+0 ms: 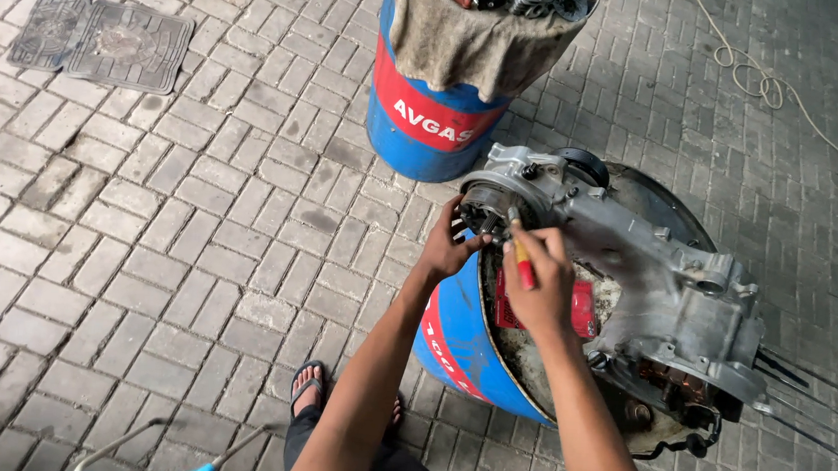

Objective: Cleaning a disassembled engine casing with a brush and cleaning solution on a barrel workbench.

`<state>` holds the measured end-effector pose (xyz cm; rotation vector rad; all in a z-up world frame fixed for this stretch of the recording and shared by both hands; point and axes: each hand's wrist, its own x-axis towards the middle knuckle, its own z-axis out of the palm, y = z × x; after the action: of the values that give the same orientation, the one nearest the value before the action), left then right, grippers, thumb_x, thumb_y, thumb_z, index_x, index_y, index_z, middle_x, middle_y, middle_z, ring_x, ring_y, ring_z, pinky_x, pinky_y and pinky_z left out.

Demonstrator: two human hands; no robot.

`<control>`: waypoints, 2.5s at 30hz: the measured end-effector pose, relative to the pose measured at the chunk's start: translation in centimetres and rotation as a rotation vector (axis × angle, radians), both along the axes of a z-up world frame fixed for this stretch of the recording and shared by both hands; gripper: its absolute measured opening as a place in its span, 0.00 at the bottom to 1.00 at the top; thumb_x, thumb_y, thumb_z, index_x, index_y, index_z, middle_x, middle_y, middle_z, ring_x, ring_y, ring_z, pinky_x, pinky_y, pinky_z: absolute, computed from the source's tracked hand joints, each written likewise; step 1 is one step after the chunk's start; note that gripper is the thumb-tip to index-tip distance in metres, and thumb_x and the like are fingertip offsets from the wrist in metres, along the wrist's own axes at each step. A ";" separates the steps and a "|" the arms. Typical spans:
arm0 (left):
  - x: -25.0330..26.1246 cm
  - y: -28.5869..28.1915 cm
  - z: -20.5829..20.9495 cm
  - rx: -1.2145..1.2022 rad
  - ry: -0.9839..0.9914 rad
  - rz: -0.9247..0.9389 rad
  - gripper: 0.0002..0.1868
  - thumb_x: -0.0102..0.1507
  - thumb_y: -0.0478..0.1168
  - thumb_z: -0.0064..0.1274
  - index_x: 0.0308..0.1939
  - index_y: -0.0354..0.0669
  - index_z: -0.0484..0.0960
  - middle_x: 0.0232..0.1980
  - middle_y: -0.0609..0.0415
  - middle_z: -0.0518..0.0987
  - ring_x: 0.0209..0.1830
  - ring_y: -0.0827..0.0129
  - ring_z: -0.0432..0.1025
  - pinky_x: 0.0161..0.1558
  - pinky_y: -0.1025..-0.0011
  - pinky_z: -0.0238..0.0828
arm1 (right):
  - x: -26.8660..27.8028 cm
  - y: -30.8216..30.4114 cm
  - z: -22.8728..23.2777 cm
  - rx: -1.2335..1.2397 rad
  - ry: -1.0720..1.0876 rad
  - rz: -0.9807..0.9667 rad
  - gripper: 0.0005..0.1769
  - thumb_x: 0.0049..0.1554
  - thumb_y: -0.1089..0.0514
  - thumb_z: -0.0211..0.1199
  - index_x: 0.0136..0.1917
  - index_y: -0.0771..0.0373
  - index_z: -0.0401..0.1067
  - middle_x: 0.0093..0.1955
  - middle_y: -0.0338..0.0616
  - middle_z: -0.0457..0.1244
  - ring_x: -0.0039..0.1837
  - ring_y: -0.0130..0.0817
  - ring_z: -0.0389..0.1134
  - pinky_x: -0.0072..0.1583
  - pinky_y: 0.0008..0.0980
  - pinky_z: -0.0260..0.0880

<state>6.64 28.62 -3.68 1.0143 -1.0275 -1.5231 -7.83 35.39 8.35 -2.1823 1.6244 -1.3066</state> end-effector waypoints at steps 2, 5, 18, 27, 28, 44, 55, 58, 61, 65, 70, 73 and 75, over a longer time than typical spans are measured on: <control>0.1 -0.3 0.4 0.014 -0.041 0.009 0.53 0.58 0.45 0.71 0.79 0.40 0.54 0.73 0.28 0.64 0.74 0.30 0.59 0.72 0.38 0.60 | 1.6 0.8 1.7 0.094 0.079 0.044 0.12 0.57 0.64 0.68 0.55 0.67 0.79 0.49 0.55 0.66 0.48 0.60 0.72 0.45 0.44 0.73; -0.4 -0.3 0.3 0.003 -0.059 0.023 0.52 0.58 0.43 0.70 0.79 0.40 0.54 0.73 0.28 0.64 0.73 0.30 0.61 0.71 0.37 0.61 | -0.9 0.0 1.1 0.077 -0.026 -0.004 0.12 0.60 0.69 0.65 0.58 0.70 0.78 0.48 0.61 0.63 0.48 0.59 0.70 0.44 0.44 0.71; 0.2 -3.6 -0.9 0.076 -0.335 -0.235 0.51 0.63 0.51 0.64 0.80 0.52 0.47 0.76 0.33 0.64 0.78 0.37 0.56 0.75 0.38 0.55 | -3.2 2.3 -6.8 0.077 -0.638 -0.204 0.11 0.65 0.71 0.54 0.58 0.83 0.70 0.46 0.71 0.63 0.45 0.65 0.72 0.44 0.48 0.78; 1.5 -2.7 3.9 0.126 -0.422 -0.321 0.51 0.65 0.51 0.60 0.81 0.51 0.40 0.77 0.29 0.61 0.79 0.36 0.53 0.75 0.37 0.55 | -1.7 3.5 -9.1 0.021 -0.588 -0.299 0.09 0.62 0.73 0.58 0.54 0.82 0.74 0.42 0.66 0.64 0.40 0.59 0.73 0.40 0.46 0.80; 1.8 -2.5 4.5 0.127 -0.408 -0.327 0.51 0.66 0.50 0.59 0.81 0.48 0.39 0.78 0.28 0.59 0.80 0.35 0.52 0.74 0.35 0.54 | -1.2 4.0 -9.0 0.032 -0.588 -0.341 0.09 0.61 0.72 0.59 0.54 0.80 0.75 0.40 0.67 0.65 0.39 0.59 0.73 0.39 0.44 0.79; 1.8 -3.7 3.0 0.086 -0.403 -0.421 0.53 0.66 0.51 0.59 0.80 0.48 0.35 0.77 0.26 0.59 0.81 0.34 0.48 0.74 0.34 0.53 | 2.1 3.1 -6.3 -0.104 -0.720 -0.428 0.11 0.63 0.70 0.57 0.56 0.79 0.75 0.39 0.65 0.68 0.44 0.56 0.75 0.44 0.41 0.82; 1.4 -4.1 0.7 0.022 -0.340 -0.418 0.51 0.67 0.46 0.58 0.78 0.44 0.34 0.79 0.28 0.54 0.81 0.34 0.46 0.73 0.32 0.53 | 1.0 3.2 -6.6 -0.103 -0.555 -0.484 0.08 0.58 0.71 0.62 0.50 0.75 0.78 0.34 0.58 0.68 0.37 0.49 0.75 0.38 0.36 0.79; 1.2 -4.1 -1.3 0.061 -0.312 -0.417 0.52 0.67 0.44 0.58 0.79 0.43 0.32 0.80 0.27 0.51 0.80 0.32 0.47 0.73 0.34 0.56 | 1.5 3.2 -4.6 -0.187 -0.498 -0.397 0.08 0.58 0.71 0.62 0.51 0.74 0.78 0.36 0.54 0.69 0.38 0.47 0.76 0.40 0.37 0.79; 0.1 -4.7 -3.0 0.065 -0.258 -0.362 0.53 0.66 0.41 0.57 0.79 0.46 0.31 0.81 0.36 0.52 0.78 0.45 0.51 0.71 0.48 0.60 | 1.2 2.1 -4.0 -0.219 -0.331 -0.296 0.08 0.60 0.66 0.61 0.52 0.71 0.78 0.41 0.49 0.69 0.43 0.41 0.75 0.45 0.34 0.78; 0.1 -4.3 -4.4 -0.015 -0.199 -0.313 0.49 0.64 0.39 0.55 0.78 0.50 0.36 0.74 0.45 0.63 0.70 0.61 0.62 0.61 0.61 0.73 | -0.1 2.4 -5.7 -0.166 -0.277 -0.297 0.07 0.60 0.69 0.60 0.50 0.71 0.77 0.45 0.51 0.68 0.40 0.36 0.77 0.43 0.28 0.80; 0.7 -2.9 -5.1 -0.061 -0.238 -0.279 0.53 0.64 0.48 0.56 0.80 0.53 0.32 0.78 0.45 0.57 0.76 0.58 0.55 0.70 0.55 0.59 | 0.9 3.7 -4.0 -0.202 -0.254 -0.269 0.08 0.62 0.62 0.58 0.49 0.68 0.76 0.43 0.47 0.68 0.41 0.34 0.76 0.46 0.30 0.77; 0.5 -3.6 -4.6 -0.113 -0.224 -0.233 0.53 0.62 0.50 0.60 0.80 0.51 0.39 0.79 0.47 0.59 0.78 0.59 0.55 0.74 0.56 0.53 | 0.7 2.3 -4.5 -0.213 -0.285 -0.239 0.09 0.62 0.59 0.58 0.47 0.66 0.76 0.42 0.45 0.68 0.40 0.32 0.77 0.45 0.28 0.76; 0.6 -3.6 -3.6 -0.141 -0.180 -0.210 0.50 0.62 0.46 0.62 0.79 0.46 0.45 0.75 0.47 0.65 0.75 0.63 0.60 0.73 0.63 0.55 | 0.1 1.6 -5.1 -0.191 -0.345 -0.228 0.08 0.60 0.60 0.59 0.45 0.65 0.76 0.41 0.44 0.68 0.39 0.31 0.78 0.45 0.26 0.78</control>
<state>7.27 24.99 -7.27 0.9810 -1.3847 -1.5215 -7.76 37.01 3.23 -1.7656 1.7018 -1.8512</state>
